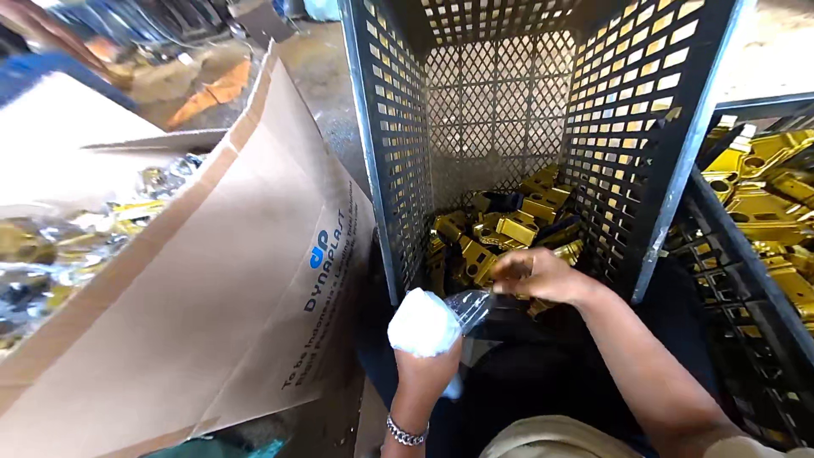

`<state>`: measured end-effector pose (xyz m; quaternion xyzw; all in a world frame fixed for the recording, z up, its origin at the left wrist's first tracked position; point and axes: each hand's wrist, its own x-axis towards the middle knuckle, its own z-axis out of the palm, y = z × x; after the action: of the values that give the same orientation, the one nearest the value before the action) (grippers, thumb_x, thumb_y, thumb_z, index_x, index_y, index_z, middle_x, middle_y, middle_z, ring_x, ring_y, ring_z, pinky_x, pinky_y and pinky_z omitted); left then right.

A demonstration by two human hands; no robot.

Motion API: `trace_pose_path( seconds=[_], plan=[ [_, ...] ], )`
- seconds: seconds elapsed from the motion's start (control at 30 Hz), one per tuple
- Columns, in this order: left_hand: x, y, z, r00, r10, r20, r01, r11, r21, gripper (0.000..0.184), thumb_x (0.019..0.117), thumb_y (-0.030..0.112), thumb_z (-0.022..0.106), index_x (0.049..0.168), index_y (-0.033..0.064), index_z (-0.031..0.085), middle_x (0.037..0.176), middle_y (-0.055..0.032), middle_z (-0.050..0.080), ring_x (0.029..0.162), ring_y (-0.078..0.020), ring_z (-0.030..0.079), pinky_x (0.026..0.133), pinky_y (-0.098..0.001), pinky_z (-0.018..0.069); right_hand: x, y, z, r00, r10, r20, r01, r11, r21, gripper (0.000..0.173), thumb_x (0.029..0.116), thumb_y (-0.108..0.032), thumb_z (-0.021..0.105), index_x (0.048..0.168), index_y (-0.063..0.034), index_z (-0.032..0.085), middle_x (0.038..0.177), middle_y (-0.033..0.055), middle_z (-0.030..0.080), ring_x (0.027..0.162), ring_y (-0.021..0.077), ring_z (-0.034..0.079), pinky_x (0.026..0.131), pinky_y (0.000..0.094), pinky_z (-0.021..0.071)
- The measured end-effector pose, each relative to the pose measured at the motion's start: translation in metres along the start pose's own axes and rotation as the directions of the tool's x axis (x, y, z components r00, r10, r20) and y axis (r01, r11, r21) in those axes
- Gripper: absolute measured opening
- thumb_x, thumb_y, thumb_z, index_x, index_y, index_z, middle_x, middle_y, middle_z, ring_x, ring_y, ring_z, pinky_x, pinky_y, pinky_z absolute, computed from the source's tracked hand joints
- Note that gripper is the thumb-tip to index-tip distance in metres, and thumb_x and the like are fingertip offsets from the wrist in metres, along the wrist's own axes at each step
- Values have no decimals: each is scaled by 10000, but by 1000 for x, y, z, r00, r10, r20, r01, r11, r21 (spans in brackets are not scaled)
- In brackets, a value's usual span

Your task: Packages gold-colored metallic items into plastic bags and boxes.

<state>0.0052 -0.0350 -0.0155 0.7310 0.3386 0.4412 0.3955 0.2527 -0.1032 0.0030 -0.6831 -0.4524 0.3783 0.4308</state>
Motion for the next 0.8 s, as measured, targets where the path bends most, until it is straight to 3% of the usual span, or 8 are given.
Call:
trace_pose_path(
  seconds=[0.1,0.17,0.3,0.47,0.53,0.63,0.7,0.8],
  plan=[
    [5,-2,-2,999,13,-33,-16,995,-102,532,697,97,834,1093,-155,583,955,-61,735,914,-14,700,884,-208,583,39,28,-18,948,203,-245,-293,858,-421,583,942,-394,731,1368,-11,624,1598,252,346,1459,507,301,1126,722,265],
    [5,3,0,999,7,-40,-11,993,-114,565,730,115,856,1132,-162,570,1001,-51,725,964,11,681,924,-190,561,55,54,-20,897,340,-282,-441,720,-536,696,980,-453,658,1504,-29,482,1676,274,127,1511,556,114,1144,766,125],
    [9,7,7,993,43,-107,-46,998,-31,598,740,160,865,1124,-190,569,1007,-76,716,981,45,657,932,-150,528,41,62,-16,917,205,-342,-369,758,-538,454,943,-302,729,1267,13,677,1612,277,304,1480,519,254,1153,710,209],
    [7,9,19,999,27,-36,-29,997,-72,584,755,108,847,1145,-219,560,1037,-143,718,998,6,672,938,-168,534,32,78,-24,887,401,-228,-458,708,-537,675,925,-416,744,1507,-155,521,1688,242,98,1519,547,28,1142,766,109],
    [4,12,23,1000,17,-27,-20,995,-99,563,754,102,844,1139,-202,568,1027,-124,719,987,10,673,931,-170,541,32,73,-23,891,380,-247,-453,720,-526,583,938,-382,737,1458,-171,579,1680,228,148,1516,540,72,1134,764,133],
    [2,12,18,998,34,-46,-38,996,-81,531,755,111,841,1101,-200,586,988,-119,730,955,12,685,906,-172,554,10,61,-24,939,107,-325,-239,884,-400,512,921,-359,753,1300,-23,679,1597,292,326,1467,567,231,1106,784,190],
    [5,10,11,997,53,-64,-57,997,-47,519,741,109,843,1082,-196,597,967,-122,734,937,5,691,893,-176,560,-11,52,-27,875,-39,-482,-42,987,-157,487,913,-319,727,1204,65,655,1474,263,494,1396,416,431,1126,611,359],
    [10,8,9,996,72,-60,-73,997,-25,499,727,93,846,1068,-183,608,959,-117,736,926,5,694,886,-176,565,-43,24,-37,730,-59,-681,267,941,206,569,913,-231,705,1372,2,461,1218,48,622,1120,102,635,963,308,558]
  ],
)
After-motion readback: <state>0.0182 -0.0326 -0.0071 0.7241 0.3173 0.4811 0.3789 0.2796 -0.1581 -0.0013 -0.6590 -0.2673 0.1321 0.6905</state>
